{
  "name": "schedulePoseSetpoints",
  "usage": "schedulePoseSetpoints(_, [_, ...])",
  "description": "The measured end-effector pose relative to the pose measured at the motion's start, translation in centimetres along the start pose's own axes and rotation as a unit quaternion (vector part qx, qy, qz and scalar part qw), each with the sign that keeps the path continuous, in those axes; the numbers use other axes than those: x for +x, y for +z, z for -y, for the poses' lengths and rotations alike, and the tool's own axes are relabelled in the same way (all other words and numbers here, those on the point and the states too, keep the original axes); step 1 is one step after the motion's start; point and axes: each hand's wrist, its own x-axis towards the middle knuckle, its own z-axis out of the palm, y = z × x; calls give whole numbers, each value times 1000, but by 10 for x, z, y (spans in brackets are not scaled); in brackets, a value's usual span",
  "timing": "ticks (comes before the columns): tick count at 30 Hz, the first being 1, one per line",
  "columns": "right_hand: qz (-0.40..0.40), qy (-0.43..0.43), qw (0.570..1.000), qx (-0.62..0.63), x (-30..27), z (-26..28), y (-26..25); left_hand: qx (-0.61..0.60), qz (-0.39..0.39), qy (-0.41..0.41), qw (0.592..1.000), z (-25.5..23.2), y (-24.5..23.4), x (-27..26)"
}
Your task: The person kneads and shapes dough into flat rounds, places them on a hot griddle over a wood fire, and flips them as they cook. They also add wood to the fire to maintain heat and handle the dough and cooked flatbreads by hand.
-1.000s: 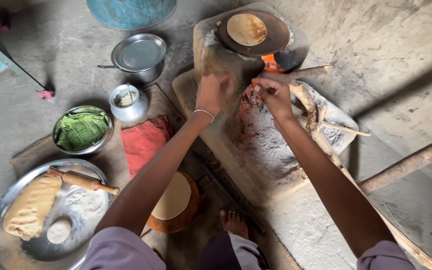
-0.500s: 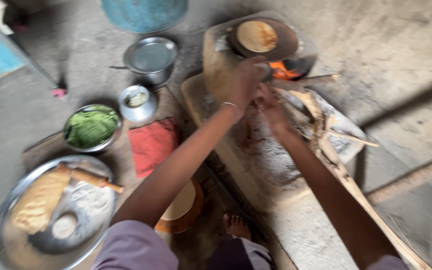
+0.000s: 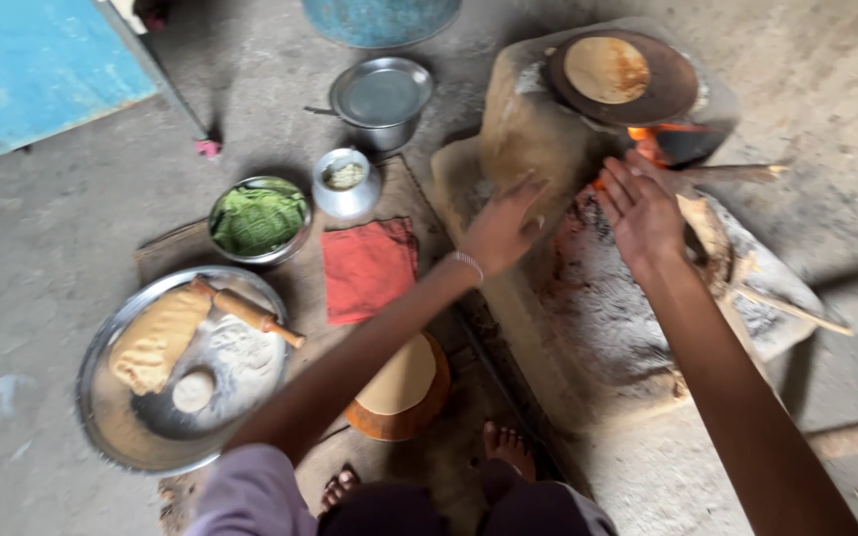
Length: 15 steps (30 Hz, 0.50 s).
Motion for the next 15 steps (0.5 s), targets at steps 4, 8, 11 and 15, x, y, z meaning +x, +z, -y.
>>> schedulePoseSetpoints(4, [-44,-10,999,-27,8,-23,0,-50,-105,-43,992,0,23,-34])
schedulePoseSetpoints(8, [-97,2,995,-29,16,-48,-9,-114,-138,-113,977,-9,56,-41])
schedulePoseSetpoints(11, [-68,-12,997,30,12,-49,-8,-187,-121,-92,970,-18,62,-32])
schedulePoseSetpoints(15, [-122,26,992,-5,2,-46,5,-179,-120,-54,975,-31,41,-22])
